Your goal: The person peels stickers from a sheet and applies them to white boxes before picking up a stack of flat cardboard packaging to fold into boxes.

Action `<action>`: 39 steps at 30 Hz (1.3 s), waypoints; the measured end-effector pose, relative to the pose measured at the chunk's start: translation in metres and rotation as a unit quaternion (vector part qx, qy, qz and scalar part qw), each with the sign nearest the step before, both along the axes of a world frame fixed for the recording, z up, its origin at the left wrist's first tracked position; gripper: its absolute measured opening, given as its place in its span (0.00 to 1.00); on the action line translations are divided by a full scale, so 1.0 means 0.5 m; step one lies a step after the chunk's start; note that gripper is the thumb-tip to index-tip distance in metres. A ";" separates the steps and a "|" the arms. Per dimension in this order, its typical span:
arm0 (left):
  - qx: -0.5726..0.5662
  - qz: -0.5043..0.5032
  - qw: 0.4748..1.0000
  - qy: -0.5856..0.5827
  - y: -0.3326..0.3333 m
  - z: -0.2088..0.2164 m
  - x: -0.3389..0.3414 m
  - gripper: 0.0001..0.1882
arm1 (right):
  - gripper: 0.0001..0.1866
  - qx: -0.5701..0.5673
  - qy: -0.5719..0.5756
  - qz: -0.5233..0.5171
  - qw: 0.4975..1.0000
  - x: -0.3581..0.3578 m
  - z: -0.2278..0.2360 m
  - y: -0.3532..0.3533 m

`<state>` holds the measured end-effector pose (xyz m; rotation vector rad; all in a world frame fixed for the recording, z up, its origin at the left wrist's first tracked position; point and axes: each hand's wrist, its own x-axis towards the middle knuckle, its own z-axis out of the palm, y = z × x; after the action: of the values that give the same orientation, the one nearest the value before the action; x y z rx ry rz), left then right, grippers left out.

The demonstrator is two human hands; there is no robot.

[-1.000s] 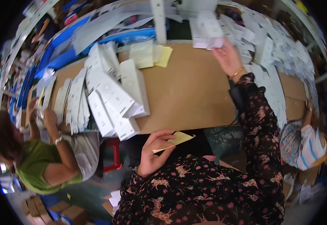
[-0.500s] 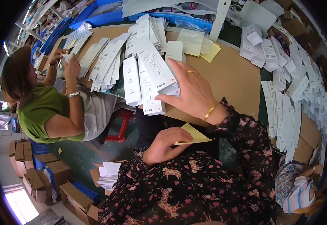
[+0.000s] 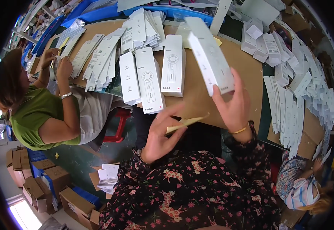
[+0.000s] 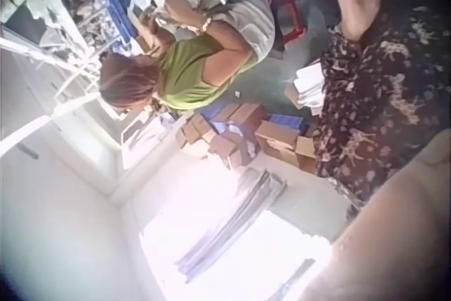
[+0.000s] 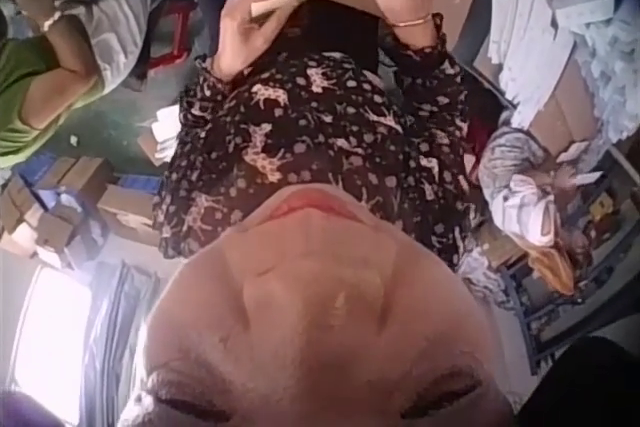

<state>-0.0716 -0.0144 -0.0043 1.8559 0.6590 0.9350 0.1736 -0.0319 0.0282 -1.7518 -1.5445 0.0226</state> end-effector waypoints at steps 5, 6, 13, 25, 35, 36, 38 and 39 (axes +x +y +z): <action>0.059 0.124 0.991 0.011 0.047 0.044 0.080 0.17 | 0.33 -0.065 0.035 -0.021 0.997 0.028 -0.091 -0.086; 0.028 0.159 0.987 0.004 0.055 0.045 0.092 0.18 | 0.32 -0.091 0.088 0.010 0.992 0.031 -0.100 -0.094; 0.017 0.118 0.989 0.088 0.127 0.004 0.120 0.18 | 0.30 -0.056 0.102 0.086 0.990 0.067 -0.110 -0.056; 0.012 -0.005 0.993 0.117 0.073 0.000 0.129 0.23 | 0.32 -0.079 0.161 0.138 0.974 0.061 -0.106 -0.089; -0.083 -0.168 0.971 0.145 0.008 0.030 0.077 0.20 | 0.35 -0.112 0.127 0.083 0.982 0.061 -0.095 -0.237; -0.110 -0.178 0.968 0.141 0.002 0.026 0.072 0.19 | 0.35 -0.106 0.112 0.076 0.985 0.068 -0.094 -0.245; -0.164 -0.199 0.957 0.133 -0.009 0.022 0.068 0.18 | 0.34 -0.094 0.081 0.060 0.990 0.077 -0.094 -0.258; -0.167 -0.202 0.956 0.134 -0.011 0.020 0.068 0.18 | 0.34 -0.097 0.083 0.056 0.990 0.077 -0.096 -0.262</action>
<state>-0.0375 -0.0200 0.0054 1.7307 0.5282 0.2861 0.2122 -0.1627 -0.0196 -1.7606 -1.5581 0.3762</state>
